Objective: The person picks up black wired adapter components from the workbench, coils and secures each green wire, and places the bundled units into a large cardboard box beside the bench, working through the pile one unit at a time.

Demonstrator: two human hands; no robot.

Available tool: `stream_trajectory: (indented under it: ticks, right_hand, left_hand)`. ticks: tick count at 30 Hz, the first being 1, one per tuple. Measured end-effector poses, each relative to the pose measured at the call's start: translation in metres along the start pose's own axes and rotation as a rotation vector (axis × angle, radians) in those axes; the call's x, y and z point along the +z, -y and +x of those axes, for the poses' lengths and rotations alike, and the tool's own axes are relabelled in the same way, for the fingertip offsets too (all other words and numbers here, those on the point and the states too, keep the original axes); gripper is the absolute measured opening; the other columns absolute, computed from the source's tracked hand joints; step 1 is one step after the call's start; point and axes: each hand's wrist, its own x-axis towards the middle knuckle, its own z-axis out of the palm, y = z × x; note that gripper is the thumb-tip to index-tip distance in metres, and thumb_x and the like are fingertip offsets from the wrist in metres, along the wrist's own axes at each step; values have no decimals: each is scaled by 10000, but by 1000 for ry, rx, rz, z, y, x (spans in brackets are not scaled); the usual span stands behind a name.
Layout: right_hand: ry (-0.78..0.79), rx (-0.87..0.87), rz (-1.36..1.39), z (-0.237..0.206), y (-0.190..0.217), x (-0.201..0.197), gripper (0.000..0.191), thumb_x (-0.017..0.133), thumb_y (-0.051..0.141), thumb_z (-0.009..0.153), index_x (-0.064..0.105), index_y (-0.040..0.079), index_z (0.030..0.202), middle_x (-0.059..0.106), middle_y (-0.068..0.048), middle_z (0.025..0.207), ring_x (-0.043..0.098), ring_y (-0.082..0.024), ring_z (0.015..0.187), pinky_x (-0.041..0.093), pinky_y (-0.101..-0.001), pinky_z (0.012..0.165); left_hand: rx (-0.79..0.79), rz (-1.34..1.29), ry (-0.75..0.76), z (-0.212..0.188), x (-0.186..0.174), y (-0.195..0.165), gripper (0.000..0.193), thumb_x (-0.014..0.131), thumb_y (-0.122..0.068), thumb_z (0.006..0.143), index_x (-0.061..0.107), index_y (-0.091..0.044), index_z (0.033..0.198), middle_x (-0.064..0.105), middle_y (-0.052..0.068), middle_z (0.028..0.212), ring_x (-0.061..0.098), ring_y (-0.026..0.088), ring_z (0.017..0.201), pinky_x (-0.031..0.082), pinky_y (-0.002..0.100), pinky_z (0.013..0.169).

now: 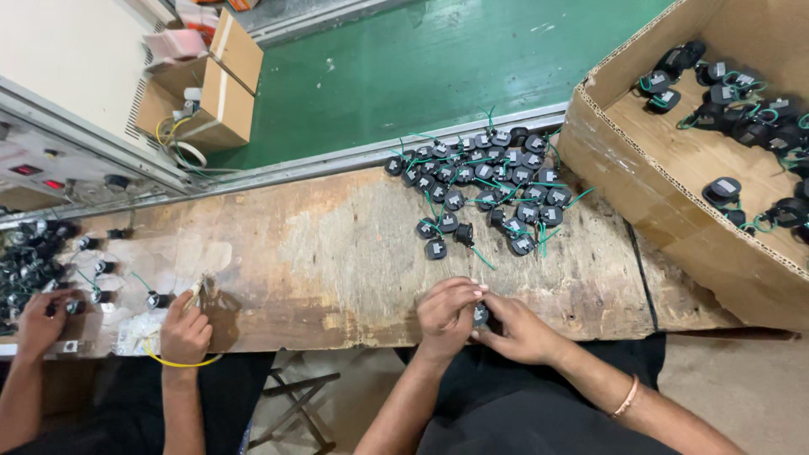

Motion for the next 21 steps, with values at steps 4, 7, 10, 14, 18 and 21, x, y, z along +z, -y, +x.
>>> stream_trajectory:
  ticks: [4,7,10,14,18,21]
  right_hand:
    - [11,120,248,-5,-3,1,357,792,117,833,648,14,1143,685,-62,826,604,-137,695,514,-330,598]
    - [-71,92,207,-4,-4,4,294,825,136,797,679,17,1022,674,-43,778,584,-115,646,492,-319,562]
    - [-167,263,269,-5,-3,10,348,811,129,779,697,32,1094,663,-72,718,563,-146,612,487,-341,542]
    - [-149,30,19,-7,0,15,231,818,137,811,694,21,968,688,-110,773,673,-222,640,523,-354,594]
    - [-147,-9,27,-8,6,11,281,823,115,758,703,24,995,739,-128,875,736,-265,763,559,-370,689]
    - [-175,-130,72,-7,11,10,286,805,81,764,671,36,1013,751,-128,1044,749,-292,971,570,-379,841]
  left_hand:
    - [91,4,112,15,-10,-10,229,704,108,850,682,-27,1034,779,106,1101,768,270,1001,623,378,904]
    - [43,-32,291,15,-23,-9,263,720,68,783,664,-18,1026,748,157,1206,723,308,1124,588,403,991]
    - [-80,-152,333,3,-26,1,259,773,71,789,688,-45,1004,752,142,1184,692,294,1196,563,398,1020]
    - [-577,-687,169,-27,-10,7,243,796,106,848,660,-49,976,739,126,1088,701,245,1137,587,380,980]
    - [-504,-673,173,-35,-17,17,245,812,45,850,664,-25,1031,732,138,1150,688,240,1165,581,374,981]
    - [-310,-601,41,-16,-36,30,252,785,-64,932,680,-12,1154,719,148,1251,692,229,1185,580,380,1036]
